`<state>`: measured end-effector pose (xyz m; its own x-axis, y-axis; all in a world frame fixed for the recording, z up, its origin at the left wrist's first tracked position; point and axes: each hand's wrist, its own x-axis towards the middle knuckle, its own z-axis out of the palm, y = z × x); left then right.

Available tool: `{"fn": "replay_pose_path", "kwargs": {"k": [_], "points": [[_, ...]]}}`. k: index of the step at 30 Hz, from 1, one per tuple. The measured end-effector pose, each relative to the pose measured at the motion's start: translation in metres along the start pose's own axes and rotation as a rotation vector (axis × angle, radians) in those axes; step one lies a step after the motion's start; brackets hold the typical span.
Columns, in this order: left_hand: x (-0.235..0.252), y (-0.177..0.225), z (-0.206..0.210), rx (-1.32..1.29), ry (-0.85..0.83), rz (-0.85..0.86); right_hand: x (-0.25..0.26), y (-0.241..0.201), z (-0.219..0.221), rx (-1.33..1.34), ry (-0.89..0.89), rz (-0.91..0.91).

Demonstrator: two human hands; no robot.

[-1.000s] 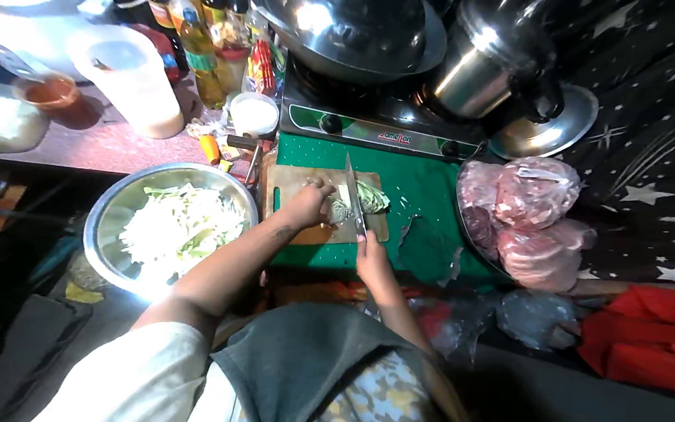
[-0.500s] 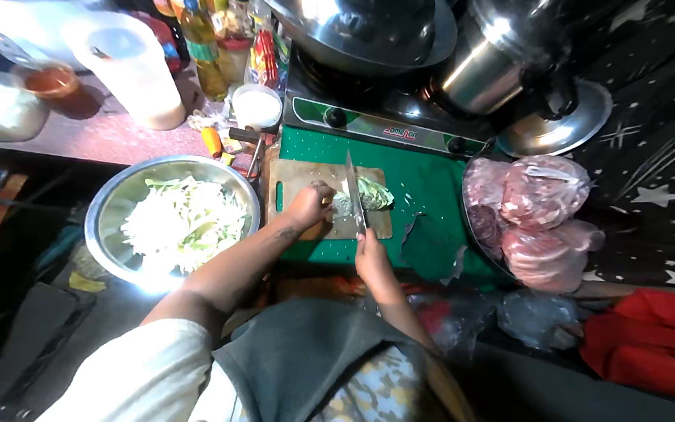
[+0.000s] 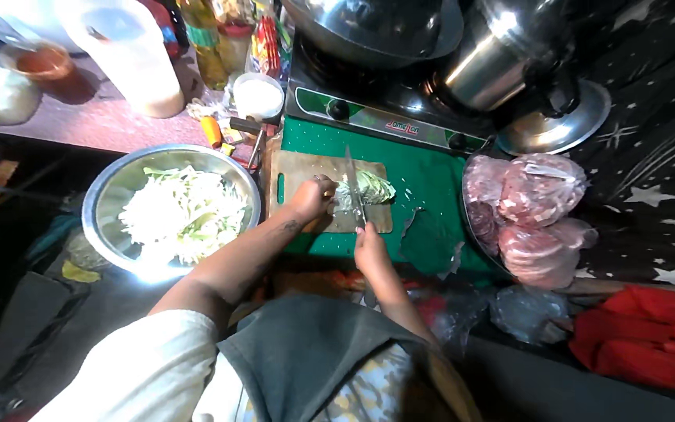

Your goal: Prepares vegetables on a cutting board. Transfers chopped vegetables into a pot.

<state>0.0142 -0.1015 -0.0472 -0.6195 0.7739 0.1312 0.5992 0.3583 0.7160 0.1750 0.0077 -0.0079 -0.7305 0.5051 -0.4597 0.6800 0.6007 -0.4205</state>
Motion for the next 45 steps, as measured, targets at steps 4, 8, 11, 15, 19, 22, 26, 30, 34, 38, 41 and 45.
{"fn": "replay_pose_path", "kwargs": {"k": [4,8,11,15,19,22,26,30,34,38,41,45], "points": [[-0.003,-0.003,0.005,-0.023,0.007,-0.008,-0.01,-0.005,0.004,0.067,0.008,-0.02],[-0.001,-0.008,0.008,-0.034,0.026,-0.003,-0.004,-0.004,0.013,0.064,-0.013,-0.029],[-0.003,-0.012,0.01,-0.04,0.036,-0.005,0.0,-0.005,0.019,0.051,-0.037,-0.02],[0.0,-0.018,0.012,-0.038,0.027,0.019,0.009,-0.008,0.03,-0.011,-0.052,-0.01],[0.0,-0.016,0.01,-0.023,0.013,0.026,0.022,-0.007,0.049,-0.063,-0.078,0.015],[-0.001,-0.022,0.018,-0.037,0.014,0.031,0.022,-0.004,0.052,-0.041,-0.067,0.018],[0.004,-0.023,0.027,-0.101,0.057,-0.126,0.026,0.003,0.042,0.034,-0.102,-0.004],[0.003,-0.011,0.016,-0.221,0.113,-0.35,0.026,0.009,0.033,0.015,-0.079,-0.017],[-0.009,-0.009,-0.01,-0.303,0.254,-0.44,0.03,0.012,0.037,-0.001,-0.046,-0.024],[-0.04,-0.024,-0.021,0.007,0.213,-0.004,0.031,0.014,0.037,0.022,-0.05,-0.044],[-0.06,-0.057,-0.01,0.226,-0.002,0.252,0.029,0.012,0.038,0.004,-0.046,-0.029],[-0.078,-0.077,-0.01,0.166,-0.021,0.409,0.015,0.002,0.037,-0.036,0.056,-0.088]]}}
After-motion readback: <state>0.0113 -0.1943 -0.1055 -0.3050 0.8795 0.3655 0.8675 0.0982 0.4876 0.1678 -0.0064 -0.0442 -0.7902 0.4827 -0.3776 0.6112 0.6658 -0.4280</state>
